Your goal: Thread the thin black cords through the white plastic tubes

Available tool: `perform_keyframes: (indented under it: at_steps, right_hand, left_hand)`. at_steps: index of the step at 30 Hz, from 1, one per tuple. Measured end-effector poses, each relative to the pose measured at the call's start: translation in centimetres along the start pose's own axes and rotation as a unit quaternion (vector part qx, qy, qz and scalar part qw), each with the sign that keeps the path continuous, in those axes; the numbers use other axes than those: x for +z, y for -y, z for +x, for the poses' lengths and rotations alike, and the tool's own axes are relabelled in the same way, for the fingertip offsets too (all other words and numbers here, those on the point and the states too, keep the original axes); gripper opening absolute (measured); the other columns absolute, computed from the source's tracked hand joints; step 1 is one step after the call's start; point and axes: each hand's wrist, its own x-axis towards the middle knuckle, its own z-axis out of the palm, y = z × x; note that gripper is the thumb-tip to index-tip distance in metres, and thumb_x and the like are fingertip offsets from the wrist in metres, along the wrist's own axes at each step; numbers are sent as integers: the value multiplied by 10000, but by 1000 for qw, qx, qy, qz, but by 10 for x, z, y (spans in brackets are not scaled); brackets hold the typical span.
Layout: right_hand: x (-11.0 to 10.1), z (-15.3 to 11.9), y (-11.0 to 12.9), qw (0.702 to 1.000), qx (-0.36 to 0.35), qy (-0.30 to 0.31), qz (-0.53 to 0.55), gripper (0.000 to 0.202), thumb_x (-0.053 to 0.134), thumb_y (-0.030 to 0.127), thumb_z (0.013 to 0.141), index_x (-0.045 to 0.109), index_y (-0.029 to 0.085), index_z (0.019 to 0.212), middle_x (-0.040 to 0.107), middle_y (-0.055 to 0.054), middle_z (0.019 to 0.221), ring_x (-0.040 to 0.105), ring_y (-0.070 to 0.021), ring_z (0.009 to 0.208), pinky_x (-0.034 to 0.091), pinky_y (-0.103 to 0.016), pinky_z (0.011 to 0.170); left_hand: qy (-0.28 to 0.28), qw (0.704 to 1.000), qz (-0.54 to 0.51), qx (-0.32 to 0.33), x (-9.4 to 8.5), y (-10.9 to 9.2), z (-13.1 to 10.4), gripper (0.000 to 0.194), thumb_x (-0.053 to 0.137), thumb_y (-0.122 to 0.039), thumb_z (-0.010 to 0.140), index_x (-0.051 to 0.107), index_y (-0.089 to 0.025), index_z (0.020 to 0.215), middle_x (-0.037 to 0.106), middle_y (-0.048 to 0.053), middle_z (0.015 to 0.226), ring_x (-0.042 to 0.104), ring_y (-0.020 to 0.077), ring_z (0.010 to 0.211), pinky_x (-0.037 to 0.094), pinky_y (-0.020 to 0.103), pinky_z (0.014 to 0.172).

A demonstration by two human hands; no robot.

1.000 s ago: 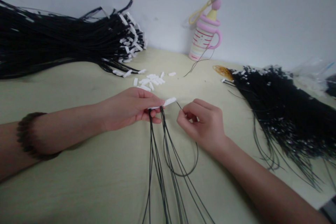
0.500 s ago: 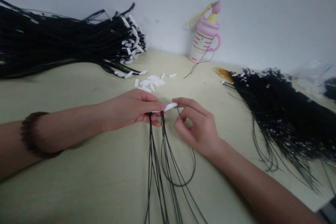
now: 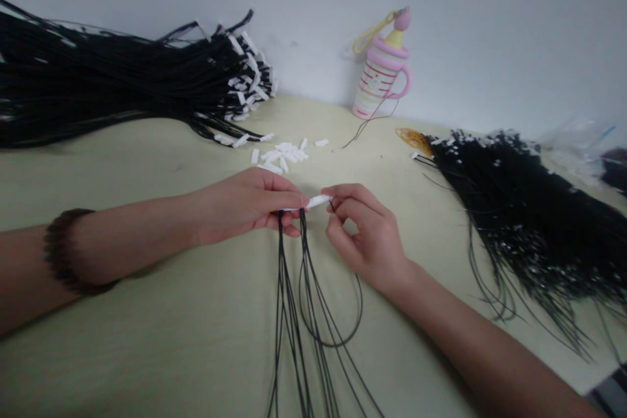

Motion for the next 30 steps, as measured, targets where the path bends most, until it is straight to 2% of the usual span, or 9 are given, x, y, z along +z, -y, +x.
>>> perform_keyframes:
  at_steps: [7,12,14,18,20,22,24,28,30]
  right_hand:
    - [-2,4,2,999,34,11,26,149,524,65,817,560,170,718,625,-101,984,610,-164,939,506,-315,829]
    - [-15,9,-14,978,163,87,97,87,679,203,782,698,152,715,604,-77,950,567,-118,711,484,-262,631]
    - [-26,11,-21,933,236,195,189,107,705,261,770,721,156,765,583,-9,719,497,-90,575,415,-217,505]
    - [-50,18,-22,757,356,423,347,139,598,245,849,687,140,864,544,57,525,392,-43,400,293,-155,378]
    - [-55,20,-17,676,404,490,374,144,534,215,867,652,137,838,601,33,547,450,-46,374,298,-139,344]
    - [-54,21,-14,632,435,505,395,143,511,214,858,625,141,812,665,-13,628,585,-87,447,369,-141,347]
    - [-48,20,-15,649,450,442,426,107,538,203,825,624,140,829,700,-48,725,679,-133,606,471,-166,426]
    - [-30,15,-27,791,391,144,447,234,612,107,691,641,152,919,704,-84,1013,662,-176,963,554,-242,684]
    - [-24,14,-34,838,336,53,426,322,569,79,651,653,167,949,670,-87,1140,600,-201,1101,543,-301,789]
  left_hand:
    - [-15,1000,4,19,2,1,0,133,664,-210,791,699,-144,682,540,-3,601,510,93,578,485,208,577]
    - [-46,998,-23,43,7,1,-1,153,645,-179,806,683,-120,670,532,3,617,475,80,572,453,185,530]
    - [-44,997,-25,52,7,1,-2,180,642,-182,812,667,-122,644,516,-3,589,467,78,562,438,178,519]
    - [-14,997,-36,71,5,2,-3,187,650,-210,817,657,-134,647,505,-11,581,459,78,564,428,183,533]
    - [-4,996,-38,78,4,2,-3,187,664,-224,808,650,-136,643,500,-13,589,455,80,569,427,188,543]
    - [-3,996,-32,84,3,3,-4,191,674,-240,802,645,-139,642,500,-13,597,456,82,579,424,190,556]
    - [-2,996,-27,90,1,5,-4,189,674,-250,804,649,-146,648,510,-13,607,462,84,590,424,191,571]
    - [16,995,2,95,2,4,-5,152,663,-255,805,682,-166,684,526,-22,567,465,74,548,399,179,547]
    - [4,994,62,92,5,-1,-7,165,654,-261,806,684,-176,669,530,-27,527,457,68,517,365,169,513]
